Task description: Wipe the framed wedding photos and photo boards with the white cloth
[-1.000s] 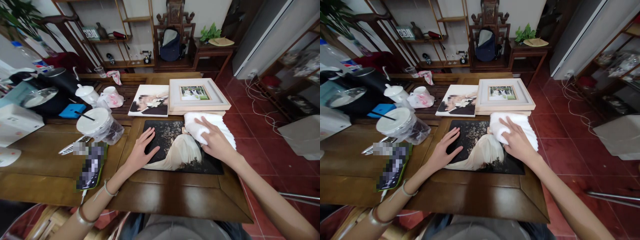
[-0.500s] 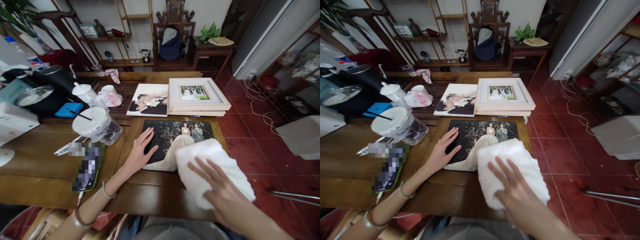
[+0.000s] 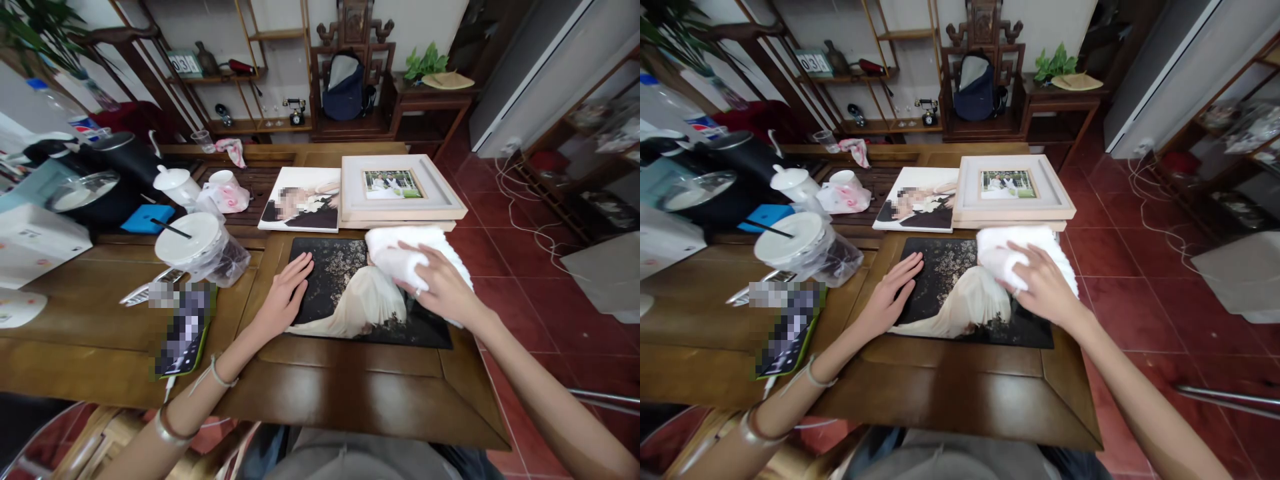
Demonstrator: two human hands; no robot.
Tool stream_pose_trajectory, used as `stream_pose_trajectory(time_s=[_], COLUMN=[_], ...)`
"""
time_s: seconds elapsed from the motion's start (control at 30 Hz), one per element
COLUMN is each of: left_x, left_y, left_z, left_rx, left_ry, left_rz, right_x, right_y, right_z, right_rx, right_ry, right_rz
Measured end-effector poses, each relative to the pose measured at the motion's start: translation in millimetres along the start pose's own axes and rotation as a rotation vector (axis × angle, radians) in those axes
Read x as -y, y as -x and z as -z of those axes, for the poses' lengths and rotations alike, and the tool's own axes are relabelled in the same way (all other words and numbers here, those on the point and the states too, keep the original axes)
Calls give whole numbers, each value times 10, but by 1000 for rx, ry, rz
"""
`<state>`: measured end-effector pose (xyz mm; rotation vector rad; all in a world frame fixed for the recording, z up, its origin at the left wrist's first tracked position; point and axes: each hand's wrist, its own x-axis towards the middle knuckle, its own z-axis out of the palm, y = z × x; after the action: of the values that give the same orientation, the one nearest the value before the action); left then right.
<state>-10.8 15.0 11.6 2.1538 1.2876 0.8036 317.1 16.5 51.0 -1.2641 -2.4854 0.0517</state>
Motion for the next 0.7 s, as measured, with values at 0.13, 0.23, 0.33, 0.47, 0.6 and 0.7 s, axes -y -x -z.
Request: stream_pose_trajectory(time_s=[0.13, 0.23, 0.33, 0.47, 0.6, 0.7], left_x=[4, 13, 25, 33, 25, 21], left_y=[-4, 1, 3, 1, 0, -1], left_z=[-8, -19, -34, -47, -43, -37], left_rx=[-17, -43, -62, -73, -64, -59], left_ry=[17, 16, 8, 11, 12, 6], left_rz=[4, 5, -1, -12, -18, -22], right_x=[-96, 27, 317, 817, 1022, 838], right_y=[-108, -3, 227, 589, 725, 587], right_z=[-69, -56, -9, 70, 154, 182], right_rx=[-38, 9, 88, 175, 253, 256], right_ry=[59, 34, -46, -165, -218, -216], right_rz=[-25, 16, 68, 102, 173, 187])
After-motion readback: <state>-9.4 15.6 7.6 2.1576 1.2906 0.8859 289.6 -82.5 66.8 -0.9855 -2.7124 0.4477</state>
